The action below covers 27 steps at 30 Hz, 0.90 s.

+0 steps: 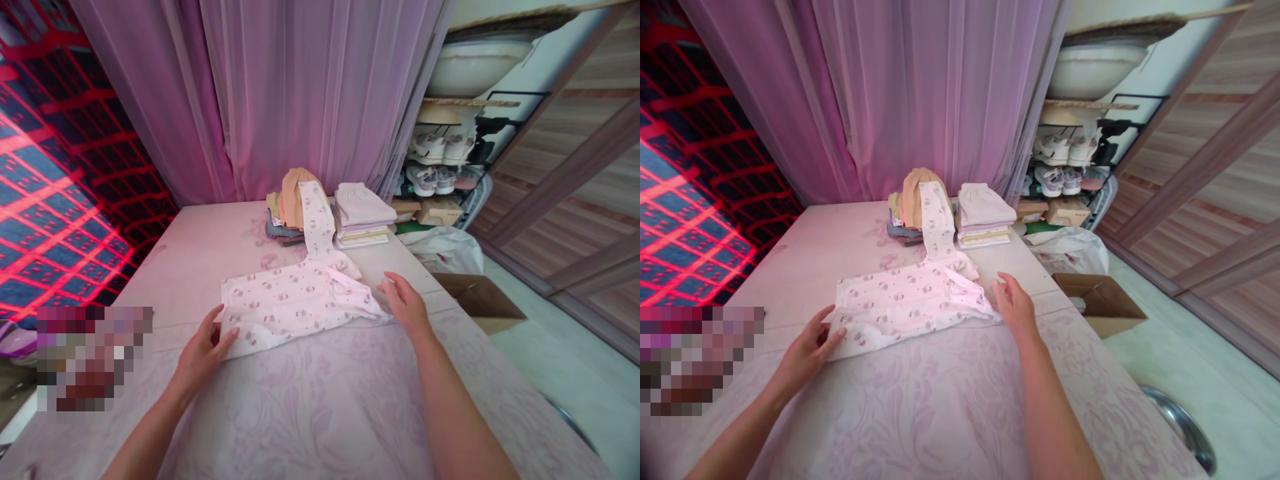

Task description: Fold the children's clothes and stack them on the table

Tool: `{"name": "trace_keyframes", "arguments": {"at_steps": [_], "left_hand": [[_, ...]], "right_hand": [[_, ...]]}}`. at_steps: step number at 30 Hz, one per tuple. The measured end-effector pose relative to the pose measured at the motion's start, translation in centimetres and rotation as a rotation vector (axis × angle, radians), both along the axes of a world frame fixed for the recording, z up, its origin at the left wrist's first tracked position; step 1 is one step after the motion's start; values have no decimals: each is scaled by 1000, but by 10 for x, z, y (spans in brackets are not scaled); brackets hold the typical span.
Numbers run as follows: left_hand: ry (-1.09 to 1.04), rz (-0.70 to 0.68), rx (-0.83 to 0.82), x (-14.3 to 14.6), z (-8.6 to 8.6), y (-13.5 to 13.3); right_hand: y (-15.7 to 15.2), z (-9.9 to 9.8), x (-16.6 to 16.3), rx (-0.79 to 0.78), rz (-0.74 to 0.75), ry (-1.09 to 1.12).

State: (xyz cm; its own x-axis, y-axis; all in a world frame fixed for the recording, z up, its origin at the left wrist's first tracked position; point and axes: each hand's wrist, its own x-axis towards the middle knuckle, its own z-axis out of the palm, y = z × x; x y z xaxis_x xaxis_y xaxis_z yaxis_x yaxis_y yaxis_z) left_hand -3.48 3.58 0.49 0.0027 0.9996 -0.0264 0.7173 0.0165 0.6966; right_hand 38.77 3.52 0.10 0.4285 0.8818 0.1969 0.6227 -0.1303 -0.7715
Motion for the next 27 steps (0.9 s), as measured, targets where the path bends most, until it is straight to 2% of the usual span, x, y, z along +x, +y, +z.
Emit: {"name": "trace_keyframes", "arguments": {"at_steps": [4, 6, 9, 12, 15, 19, 23, 27], "left_hand": [[103, 114, 100, 11, -11, -24], [113, 140, 135, 17, -15, -30], [28, 147, 178, 17, -14, -31], [-47, 73, 251, 1, -4, -30], [4, -80, 293, -18, 5, -35], [138, -289, 301, -32, -2, -51], [116, -220, 292, -32, -15, -63], [63, -155, 228, -29, -17, -63]], "right_hand": [[-28, -19, -5, 36, 92, -30], [-28, -22, -12, 56, 72, -39], [-24, -18, -21, 110, -4, -19], [-28, -11, -22, 124, -51, -24], [-39, -13, -19, 37, -72, -73], [-55, -27, -21, -143, -41, -233], [-66, -34, -28, -100, -84, -329], [-70, -34, -30, 0, -115, -304]]}}
